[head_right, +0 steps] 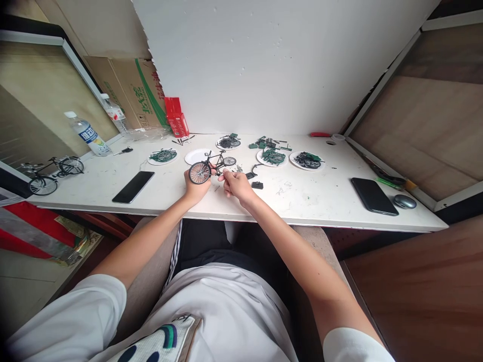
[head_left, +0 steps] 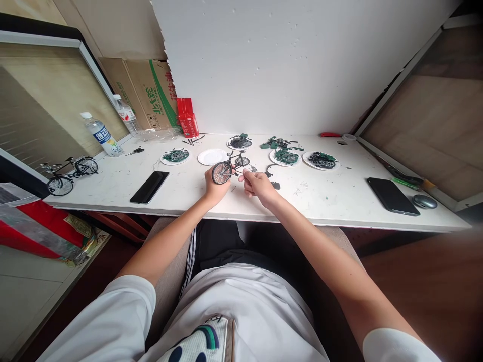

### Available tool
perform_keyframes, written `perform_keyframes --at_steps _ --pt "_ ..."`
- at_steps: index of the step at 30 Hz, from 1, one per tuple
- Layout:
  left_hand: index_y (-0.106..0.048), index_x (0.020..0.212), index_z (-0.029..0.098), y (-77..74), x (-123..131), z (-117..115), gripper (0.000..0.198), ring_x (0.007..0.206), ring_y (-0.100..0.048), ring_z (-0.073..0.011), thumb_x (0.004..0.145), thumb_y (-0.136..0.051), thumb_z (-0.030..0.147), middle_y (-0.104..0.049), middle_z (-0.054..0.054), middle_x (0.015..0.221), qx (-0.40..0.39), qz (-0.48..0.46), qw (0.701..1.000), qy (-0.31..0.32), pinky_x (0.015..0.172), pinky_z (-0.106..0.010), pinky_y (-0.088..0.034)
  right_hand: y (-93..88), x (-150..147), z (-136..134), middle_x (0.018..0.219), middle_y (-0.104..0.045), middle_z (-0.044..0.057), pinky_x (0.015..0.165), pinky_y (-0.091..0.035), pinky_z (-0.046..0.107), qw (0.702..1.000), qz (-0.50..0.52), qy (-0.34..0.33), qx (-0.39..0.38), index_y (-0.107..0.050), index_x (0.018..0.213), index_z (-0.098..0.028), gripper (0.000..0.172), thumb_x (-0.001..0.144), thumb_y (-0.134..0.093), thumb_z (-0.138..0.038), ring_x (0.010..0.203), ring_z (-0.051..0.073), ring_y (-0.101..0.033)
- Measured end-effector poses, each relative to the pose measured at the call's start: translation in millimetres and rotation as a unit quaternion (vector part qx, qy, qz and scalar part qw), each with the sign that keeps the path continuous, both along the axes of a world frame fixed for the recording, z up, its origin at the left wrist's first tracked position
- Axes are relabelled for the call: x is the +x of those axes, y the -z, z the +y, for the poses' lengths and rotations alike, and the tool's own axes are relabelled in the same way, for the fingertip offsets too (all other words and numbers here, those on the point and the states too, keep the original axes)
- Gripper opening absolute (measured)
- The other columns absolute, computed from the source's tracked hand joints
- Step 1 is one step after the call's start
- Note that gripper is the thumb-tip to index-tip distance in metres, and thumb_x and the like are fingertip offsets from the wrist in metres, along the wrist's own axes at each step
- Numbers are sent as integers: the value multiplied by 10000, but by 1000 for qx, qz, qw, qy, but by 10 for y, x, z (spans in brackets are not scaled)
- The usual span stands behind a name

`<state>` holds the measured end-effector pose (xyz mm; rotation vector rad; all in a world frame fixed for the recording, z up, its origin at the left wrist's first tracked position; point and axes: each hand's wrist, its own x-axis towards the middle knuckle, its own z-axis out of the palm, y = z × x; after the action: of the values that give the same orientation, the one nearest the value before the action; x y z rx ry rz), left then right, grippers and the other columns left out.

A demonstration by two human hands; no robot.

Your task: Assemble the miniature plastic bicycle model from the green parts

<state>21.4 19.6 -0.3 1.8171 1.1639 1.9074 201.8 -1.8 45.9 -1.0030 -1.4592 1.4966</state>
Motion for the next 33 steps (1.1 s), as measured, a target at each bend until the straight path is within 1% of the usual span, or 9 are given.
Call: perform_keyframes --at_steps 5,9,12,15,17,19,21,27,33 --pt "-764 931 175 -34 42 62 93 980 -788 -244 843 -790 188 -825 -100 1019 -74 -49 996 32 976 -388 -624 -20 106 123 528 -460 -41 548 -406 276 994 -75 -1 85 -685 835 -172 678 972 -576 -828 479 116 -444" --pt "-727 968 178 -33 5 139 272 882 -791 -232 820 -878 350 -812 -103 1055 -161 -122 974 100 881 -378 -631 14 194 206 640 -546 -23 629 -459 281 978 -87 31 188 -692 972 -187 679 981 -528 -846 579 141 -542" --pt "-725 1019 179 -39 -28 156 337 889 -794 -226 815 -893 387 -802 -113 1159 -216 -162 953 136 850 -360 -624 109 251 259 731 -607 4 693 -475 303 945 -129 68 293 -681 1084 -199 648 1054 -424 -794 672 174 -594" --pt "-746 1108 186 -52 -37 139 345 951 -793 -235 842 -875 364 -794 -115 1206 -239 -160 942 173 864 -358 -619 228 287 293 822 -690 54 713 -450 325 893 -225 110 375 -682 1152 -198 594 1127 -327 -674 724 205 -613" --pt "-752 1163 191 -52 -34 128 362 986 -785 -243 857 -864 348 -797 -114 1194 -244 -154 938 193 879 -367 -622 291 301 303 878 -736 76 708 -439 323 859 -284 115 410 -681 1211 -196 521 1129 -386 -618 755 220 -642" --pt "-754 1195 192 -37 -33 129 379 1000 -775 -248 861 -862 335 -800 -115 1185 -246 -150 935 206 877 -369 -624 332 307 307 902 -765 78 698 -437 314 837 -322 110 429 -671 1299 -194 472 1102 -493 -584 772 229 -676" --pt "-756 1214 193 -11 -37 142 393 1008 -766 -250 861 -861 330 -798 -115 1201 -244 -149 934 215 868 -366 -625 357 308 313 925 -791 76 693 -445 309 825 -343 106 436 -659 1366 -199 470 1074 -568 -555 777 234 -702" --pt "-750 1260 196 42 -48 172 438 1022 -755 -260 864 -853 354 -799 -117 1194 -248 -146 927 238 875 -376 -619 417 298 334 1135 -835 81 741 -511 316 826 -337 100 440 -691 1352 -230 400 1045 -627 -479 805 223 -745" --pt "-746 1262 194 49 -50 169 493 1014 -753 -263 834 -882 399 -788 -123 1238 -237 -140 930 244 892 -391 -613 444 249 309 932 -835 70 699 -487 312 797 -360 133 466 -727 1319 -219 487 1048 -607 -606 733 230 -741"
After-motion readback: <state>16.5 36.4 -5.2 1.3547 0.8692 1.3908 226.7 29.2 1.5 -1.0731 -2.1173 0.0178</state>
